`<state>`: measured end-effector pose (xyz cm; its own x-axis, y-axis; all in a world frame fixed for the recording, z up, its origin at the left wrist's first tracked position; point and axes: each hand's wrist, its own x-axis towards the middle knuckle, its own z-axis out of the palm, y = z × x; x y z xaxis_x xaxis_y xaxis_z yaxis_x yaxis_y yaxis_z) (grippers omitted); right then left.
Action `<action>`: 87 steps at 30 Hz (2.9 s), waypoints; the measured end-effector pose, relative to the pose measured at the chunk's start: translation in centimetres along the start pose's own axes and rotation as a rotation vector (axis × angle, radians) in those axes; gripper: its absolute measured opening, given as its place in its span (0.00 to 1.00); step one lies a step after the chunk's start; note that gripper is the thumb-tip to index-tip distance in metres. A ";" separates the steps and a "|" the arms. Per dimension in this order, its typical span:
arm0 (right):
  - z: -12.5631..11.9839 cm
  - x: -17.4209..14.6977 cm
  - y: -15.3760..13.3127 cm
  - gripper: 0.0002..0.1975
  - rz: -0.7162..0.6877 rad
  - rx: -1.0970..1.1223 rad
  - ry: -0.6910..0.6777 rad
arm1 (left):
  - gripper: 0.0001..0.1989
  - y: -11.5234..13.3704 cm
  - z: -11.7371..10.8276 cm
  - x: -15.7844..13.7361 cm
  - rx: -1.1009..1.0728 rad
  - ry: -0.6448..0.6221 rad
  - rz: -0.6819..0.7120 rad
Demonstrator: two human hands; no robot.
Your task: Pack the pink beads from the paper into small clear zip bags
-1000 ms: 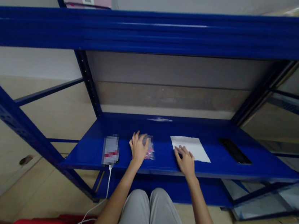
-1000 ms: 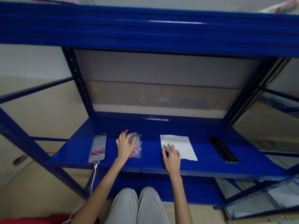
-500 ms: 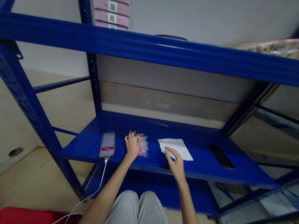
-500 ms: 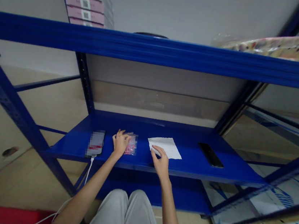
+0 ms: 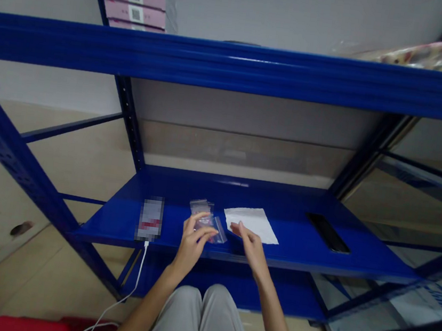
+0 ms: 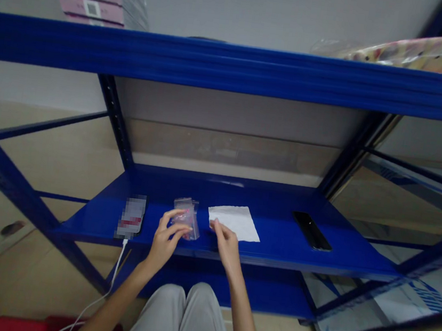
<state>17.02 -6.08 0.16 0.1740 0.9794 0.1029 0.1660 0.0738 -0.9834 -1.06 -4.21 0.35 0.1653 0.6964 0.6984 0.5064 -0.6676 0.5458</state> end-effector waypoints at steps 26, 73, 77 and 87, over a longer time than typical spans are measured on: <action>-0.2 -2.2 -2.2 0.45 0.230 0.467 -0.182 | 0.07 5.1 0.1 -1.5 0.136 -0.121 -0.126; -6.1 -11.0 -8.8 0.44 0.040 0.410 -0.457 | 0.18 17.6 -4.4 -2.7 -0.474 -0.459 -0.318; -6.3 -11.0 -8.7 0.41 0.031 0.448 -0.477 | 0.19 17.2 -4.2 -2.7 -0.477 -0.481 -0.320; -3.8 -9.6 -7.0 0.41 0.126 0.425 -0.309 | 0.17 13.2 -2.6 -4.3 -0.177 -0.368 -0.295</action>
<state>17.84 -16.72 6.63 -0.1367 0.9906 -0.0055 -0.2564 -0.0408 -0.9657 2.74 -16.67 5.78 0.3402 0.8878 0.3101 0.4309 -0.4402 0.7877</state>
